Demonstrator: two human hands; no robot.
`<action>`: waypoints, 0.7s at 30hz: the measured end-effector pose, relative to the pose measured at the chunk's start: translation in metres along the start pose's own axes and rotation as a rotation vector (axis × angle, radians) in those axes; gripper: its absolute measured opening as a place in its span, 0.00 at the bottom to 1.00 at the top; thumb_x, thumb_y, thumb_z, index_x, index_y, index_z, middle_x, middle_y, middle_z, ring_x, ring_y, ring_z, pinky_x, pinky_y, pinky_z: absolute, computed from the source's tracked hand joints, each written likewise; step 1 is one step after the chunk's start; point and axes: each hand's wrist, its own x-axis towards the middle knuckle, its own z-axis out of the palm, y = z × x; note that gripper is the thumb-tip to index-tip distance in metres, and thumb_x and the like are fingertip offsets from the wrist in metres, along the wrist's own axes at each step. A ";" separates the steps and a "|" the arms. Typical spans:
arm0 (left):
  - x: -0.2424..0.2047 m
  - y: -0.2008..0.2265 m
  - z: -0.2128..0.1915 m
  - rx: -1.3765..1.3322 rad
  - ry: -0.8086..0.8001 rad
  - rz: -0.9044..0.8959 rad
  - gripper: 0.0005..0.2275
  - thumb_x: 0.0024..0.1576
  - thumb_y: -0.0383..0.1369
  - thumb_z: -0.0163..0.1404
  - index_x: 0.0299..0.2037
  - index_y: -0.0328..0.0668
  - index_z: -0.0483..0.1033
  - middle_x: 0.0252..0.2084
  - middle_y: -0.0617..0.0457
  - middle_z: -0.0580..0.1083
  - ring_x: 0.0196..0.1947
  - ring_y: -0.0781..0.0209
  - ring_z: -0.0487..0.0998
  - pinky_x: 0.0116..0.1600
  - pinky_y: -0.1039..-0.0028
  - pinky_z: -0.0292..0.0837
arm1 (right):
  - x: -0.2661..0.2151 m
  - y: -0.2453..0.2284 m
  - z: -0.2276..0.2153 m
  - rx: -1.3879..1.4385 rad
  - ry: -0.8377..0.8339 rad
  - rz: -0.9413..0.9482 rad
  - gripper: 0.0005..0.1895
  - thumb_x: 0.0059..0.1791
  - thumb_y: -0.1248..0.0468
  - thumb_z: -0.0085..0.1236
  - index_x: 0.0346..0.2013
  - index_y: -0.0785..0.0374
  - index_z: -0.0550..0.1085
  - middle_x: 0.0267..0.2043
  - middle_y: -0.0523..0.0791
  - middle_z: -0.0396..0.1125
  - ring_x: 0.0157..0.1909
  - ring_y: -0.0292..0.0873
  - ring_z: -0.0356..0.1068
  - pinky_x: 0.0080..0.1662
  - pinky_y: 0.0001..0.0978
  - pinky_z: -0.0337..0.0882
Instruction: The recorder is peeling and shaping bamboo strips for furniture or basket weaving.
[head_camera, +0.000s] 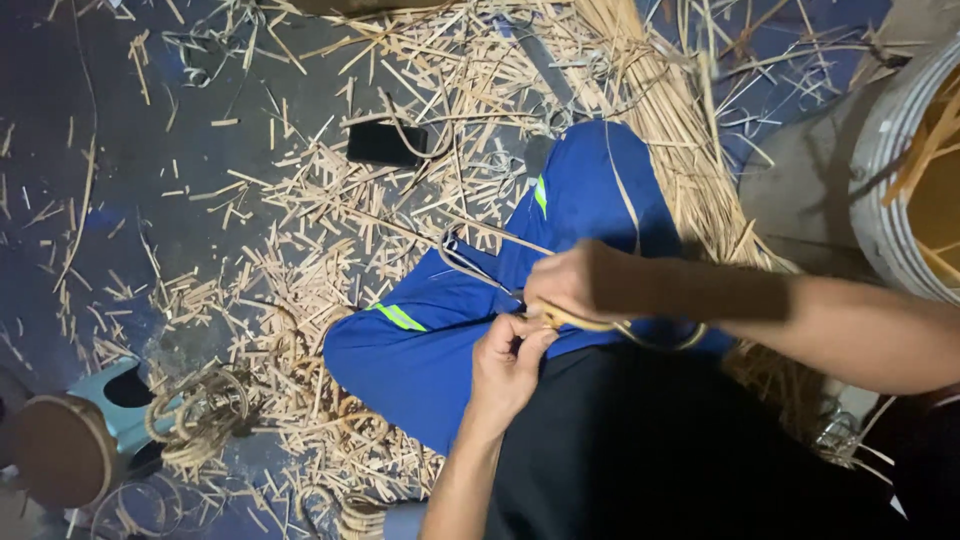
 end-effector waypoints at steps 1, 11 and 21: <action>-0.002 0.004 0.001 -0.010 0.030 0.016 0.05 0.58 0.25 0.60 0.36 0.35 0.76 0.32 0.53 0.80 0.32 0.69 0.78 0.38 0.77 0.74 | 0.000 0.005 0.006 0.136 0.036 0.069 0.07 0.47 0.60 0.60 0.31 0.60 0.75 0.26 0.45 0.66 0.29 0.48 0.71 0.29 0.40 0.69; 0.000 0.020 0.000 0.153 0.060 0.267 0.08 0.62 0.21 0.53 0.50 0.34 0.77 0.44 0.43 0.79 0.44 0.51 0.82 0.49 0.69 0.77 | 0.015 0.026 0.014 0.546 -0.308 0.617 0.16 0.48 0.52 0.57 0.25 0.61 0.78 0.20 0.43 0.73 0.23 0.36 0.74 0.28 0.34 0.71; 0.005 0.032 -0.002 0.127 0.122 0.295 0.08 0.59 0.19 0.54 0.47 0.33 0.77 0.47 0.42 0.74 0.46 0.50 0.78 0.50 0.70 0.75 | 0.005 0.013 -0.028 0.871 -0.360 0.810 0.15 0.50 0.55 0.57 0.30 0.65 0.77 0.19 0.40 0.65 0.21 0.33 0.60 0.24 0.28 0.60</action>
